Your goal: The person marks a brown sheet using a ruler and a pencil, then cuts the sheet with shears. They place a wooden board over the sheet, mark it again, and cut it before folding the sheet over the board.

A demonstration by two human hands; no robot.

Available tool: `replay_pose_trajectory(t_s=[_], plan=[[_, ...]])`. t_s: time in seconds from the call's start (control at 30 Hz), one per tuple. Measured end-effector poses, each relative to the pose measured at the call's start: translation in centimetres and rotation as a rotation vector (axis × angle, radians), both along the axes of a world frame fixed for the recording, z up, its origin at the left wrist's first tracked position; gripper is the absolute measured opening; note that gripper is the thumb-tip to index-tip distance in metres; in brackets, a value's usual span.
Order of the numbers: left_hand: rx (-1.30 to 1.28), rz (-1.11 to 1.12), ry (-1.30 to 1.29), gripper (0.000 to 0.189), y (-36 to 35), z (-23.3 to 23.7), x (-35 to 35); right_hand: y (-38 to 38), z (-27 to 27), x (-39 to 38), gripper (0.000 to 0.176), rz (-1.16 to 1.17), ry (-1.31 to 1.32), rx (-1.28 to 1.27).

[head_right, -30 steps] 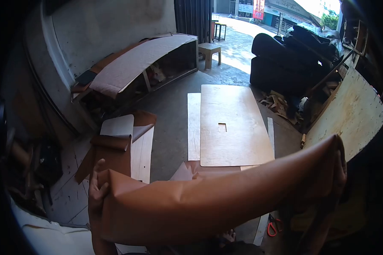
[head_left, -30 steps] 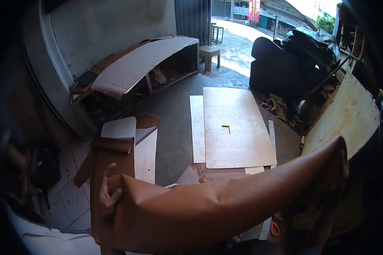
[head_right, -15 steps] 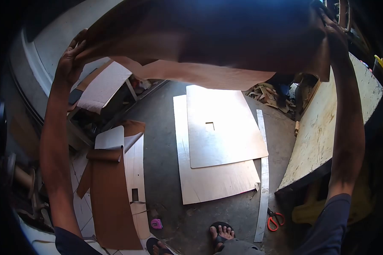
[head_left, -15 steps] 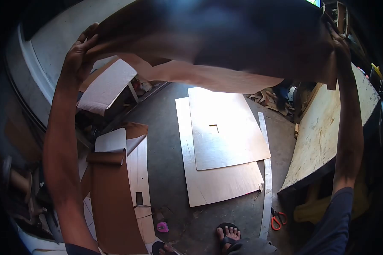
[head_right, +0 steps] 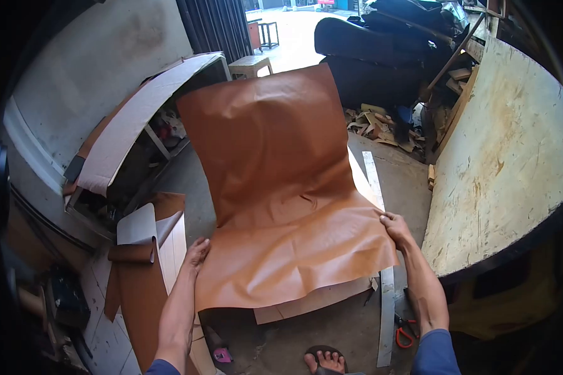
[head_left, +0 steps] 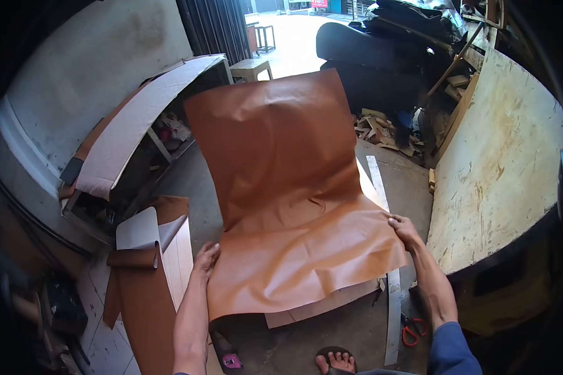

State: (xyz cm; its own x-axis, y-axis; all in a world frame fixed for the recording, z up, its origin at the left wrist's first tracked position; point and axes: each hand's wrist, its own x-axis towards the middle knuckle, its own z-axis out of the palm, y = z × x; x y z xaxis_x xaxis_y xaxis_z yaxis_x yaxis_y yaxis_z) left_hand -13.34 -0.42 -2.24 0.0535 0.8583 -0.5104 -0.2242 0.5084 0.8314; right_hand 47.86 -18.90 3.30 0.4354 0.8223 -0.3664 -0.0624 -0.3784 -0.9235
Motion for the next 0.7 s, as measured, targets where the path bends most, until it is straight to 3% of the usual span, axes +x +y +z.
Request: replay_pose_trajectory(t_s=[0.03,0.13,0.23,0.33,0.37,0.43,0.5,0.6,0.7], plan=[[-0.092,-0.01,0.119,0.082,-2.0,0.1,0.6,-0.6,-3.1,-0.2,0.036,0.027,-0.139,-0.107],[-0.119,-0.025,0.101,0.07,-7.3,-1.5,1.6,-2.6,-6.2,-1.2,0.034,0.141,-0.439,-0.251],[-0.131,-0.047,0.089,0.041,-10.0,-3.4,1.0,-3.5,-5.8,-0.9,0.033,0.116,-0.479,-0.354],[-0.155,-0.088,0.097,0.029,-12.5,-2.7,0.4,-4.3,-5.8,0.0,0.032,0.127,-0.516,-0.36],[-0.169,-0.097,0.125,0.013,-13.1,-3.1,-0.1,-4.6,-5.3,-0.2,0.03,0.164,-0.576,-0.351],[-0.185,-0.113,0.162,0.011,-14.7,-3.8,-1.2,-5.9,-4.1,-0.8,0.03,0.189,-0.654,-0.378],[-0.187,-0.112,0.219,0.013,-16.5,-0.7,-0.5,-7.3,-3.4,-1.6,0.03,0.198,-0.712,-0.395],[-0.154,-0.198,0.269,0.009,-20.0,-4.1,-4.6,-11.5,0.5,-4.3,0.031,0.241,-0.71,-0.396],[-0.228,-0.283,0.256,0.029,-25.3,0.2,-6.9,-18.3,2.3,-5.5,0.038,0.25,-0.582,-0.384]])
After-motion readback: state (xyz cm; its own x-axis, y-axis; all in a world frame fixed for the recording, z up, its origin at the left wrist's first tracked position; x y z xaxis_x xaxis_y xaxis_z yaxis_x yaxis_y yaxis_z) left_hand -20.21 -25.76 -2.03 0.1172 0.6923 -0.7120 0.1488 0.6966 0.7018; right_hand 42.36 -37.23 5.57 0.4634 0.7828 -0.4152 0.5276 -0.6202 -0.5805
